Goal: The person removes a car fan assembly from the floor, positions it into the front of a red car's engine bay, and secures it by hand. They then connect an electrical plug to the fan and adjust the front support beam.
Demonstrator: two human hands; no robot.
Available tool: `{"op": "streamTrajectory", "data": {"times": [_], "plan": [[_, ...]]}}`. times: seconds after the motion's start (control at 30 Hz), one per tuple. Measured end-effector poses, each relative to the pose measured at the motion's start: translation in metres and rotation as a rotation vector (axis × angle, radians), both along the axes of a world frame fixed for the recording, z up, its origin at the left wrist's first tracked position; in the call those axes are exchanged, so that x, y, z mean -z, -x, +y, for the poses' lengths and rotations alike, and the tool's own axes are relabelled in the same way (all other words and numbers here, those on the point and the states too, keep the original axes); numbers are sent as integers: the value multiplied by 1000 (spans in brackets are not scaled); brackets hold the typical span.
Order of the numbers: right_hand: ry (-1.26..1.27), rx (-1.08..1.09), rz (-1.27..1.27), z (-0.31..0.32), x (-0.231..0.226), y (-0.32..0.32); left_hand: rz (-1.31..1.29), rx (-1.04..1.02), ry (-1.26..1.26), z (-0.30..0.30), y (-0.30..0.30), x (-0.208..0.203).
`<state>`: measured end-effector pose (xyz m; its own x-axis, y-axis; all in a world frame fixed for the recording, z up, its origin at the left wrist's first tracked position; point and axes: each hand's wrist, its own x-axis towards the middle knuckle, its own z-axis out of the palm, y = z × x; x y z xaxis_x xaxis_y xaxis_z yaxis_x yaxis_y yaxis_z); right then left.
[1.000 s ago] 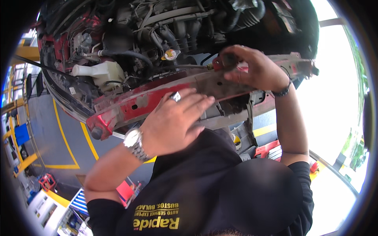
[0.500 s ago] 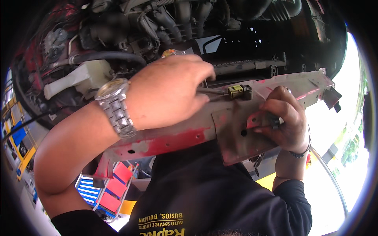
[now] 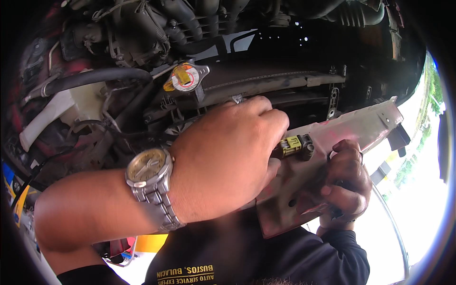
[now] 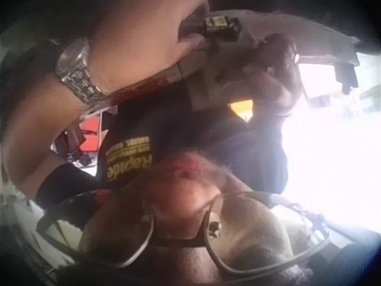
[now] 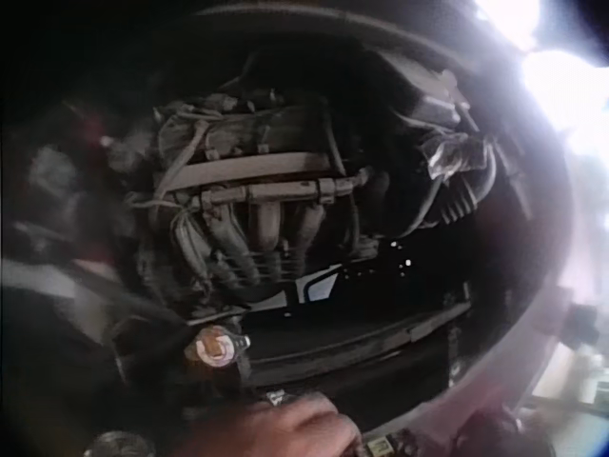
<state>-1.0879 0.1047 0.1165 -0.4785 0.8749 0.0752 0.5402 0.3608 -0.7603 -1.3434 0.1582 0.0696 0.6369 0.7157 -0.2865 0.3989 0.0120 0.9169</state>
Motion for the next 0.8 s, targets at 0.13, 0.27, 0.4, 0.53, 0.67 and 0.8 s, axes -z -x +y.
{"op": "streamTrajectory", "data": {"times": [0.13,0.27,0.4,0.53,0.67,0.8], "plan": [[30,-9,-20,1,-1,0,-5,-20,2,-2,-3,1],[5,-23,-49,2,1,1,4,-18,20,1,-3,1],[-30,-21,-31,1,5,1,-2,33,-7,4,-2,1],[-55,-55,-41,2,6,-3,-12,-17,-45,-2,-8,0],[-37,-75,-56,3,3,-5,-43,-70,-128,-8,-12,0],[-39,-66,-95,4,-1,-3,-70,-108,-136,-11,-16,1]]}}
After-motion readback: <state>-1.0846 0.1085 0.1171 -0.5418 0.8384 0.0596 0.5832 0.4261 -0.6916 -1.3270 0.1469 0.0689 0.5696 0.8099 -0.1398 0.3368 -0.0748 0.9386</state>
